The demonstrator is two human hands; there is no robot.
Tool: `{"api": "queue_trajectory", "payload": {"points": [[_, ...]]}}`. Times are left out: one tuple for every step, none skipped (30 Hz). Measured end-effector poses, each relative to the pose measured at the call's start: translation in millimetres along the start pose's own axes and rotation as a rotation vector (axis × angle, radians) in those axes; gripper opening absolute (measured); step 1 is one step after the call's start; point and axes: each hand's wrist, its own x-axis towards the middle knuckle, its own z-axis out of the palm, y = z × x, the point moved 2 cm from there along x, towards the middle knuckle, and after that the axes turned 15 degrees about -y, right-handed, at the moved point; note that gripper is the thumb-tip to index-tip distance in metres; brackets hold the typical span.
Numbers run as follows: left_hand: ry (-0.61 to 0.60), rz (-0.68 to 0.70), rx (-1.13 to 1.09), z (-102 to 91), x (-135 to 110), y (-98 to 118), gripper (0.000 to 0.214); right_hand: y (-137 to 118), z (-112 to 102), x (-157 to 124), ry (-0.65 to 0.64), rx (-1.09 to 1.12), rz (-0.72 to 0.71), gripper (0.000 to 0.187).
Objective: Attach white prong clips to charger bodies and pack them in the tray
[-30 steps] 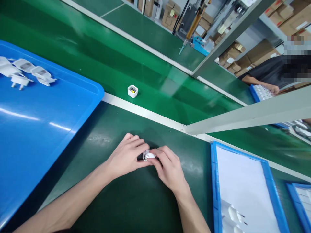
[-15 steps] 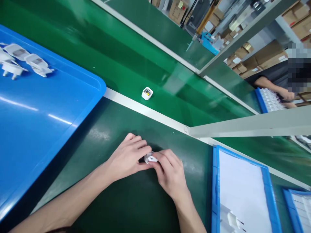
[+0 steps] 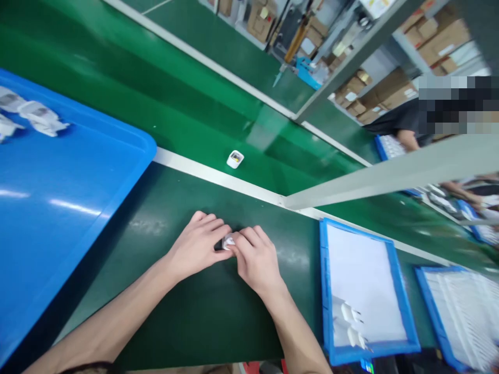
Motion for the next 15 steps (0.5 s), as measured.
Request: {"api": "queue_trajectory", "payload": {"points": [[-0.011,0.011,0.016,-0.7,-0.6,0.9,0.027,-2.2,-1.6,0.3,-0.006,-0.019,0.003,0.015],[-0.022,0.025,0.034,-1.1,-0.8,1.5,0.027,-3.5,-4.7,-0.7,-0.014,-0.04,0.013,0.017],[-0.028,0.038,0.051,-1.1,-0.7,1.7,0.028,-3.6,-9.8,-3.7,-0.015,-0.06,0.036,0.019],[-0.03,0.046,0.062,-0.8,-0.1,1.5,0.033,-2.4,-17.1,-9.6,-0.003,-0.081,0.073,0.02],[-0.027,0.041,0.063,-0.3,0.7,0.9,0.043,0.0,-26.5,-18.8,0.027,-0.101,0.127,0.019],[-0.021,0.024,0.056,0.4,1.5,0.1,0.053,3.6,-37.9,-31.6,0.075,-0.123,0.193,0.017],[-0.019,0.001,0.041,1.0,2.2,-0.7,0.061,8.3,-50.5,-47.6,0.141,-0.143,0.26,0.016],[-0.023,-0.023,0.023,1.7,2.7,-1.3,0.064,14.7,-63.5,-65.7,0.208,-0.171,0.346,0.015],[-0.034,-0.039,0.007,2.3,2.9,-1.7,0.063,23.2,-75.7,-84.7,0.254,-0.207,0.453,0.016],[-0.049,-0.045,-0.005,2.8,3.0,-2.0,0.059,34.0,-86.4,-103.3,0.283,-0.25,0.596,0.019],[-0.061,-0.043,-0.012,3.2,3.1,-2.3,0.054,47.1,-94.6,-120.7,0.253,-0.309,0.809,0.022],[-0.066,-0.036,-0.016,3.6,3.0,-2.6,0.051,60.7,-99.9,-135.4,0.187,-0.347,0.991,0.023],[-0.062,-0.028,-0.018,3.8,3.0,-3.2,0.048,73.4,-103.2,-146.9,0.13,-0.367,1.113,0.021],[-0.049,-0.021,-0.02,4.0,2.9,-3.8,0.047,84.6,-104.7,-155.3,0.066,-0.376,1.202,0.019],[-0.03,-0.016,-0.021,4.2,2.9,-4.4,0.046,93.3,-105.4,-160.7,0.02,-0.372,1.238,0.017]]}}
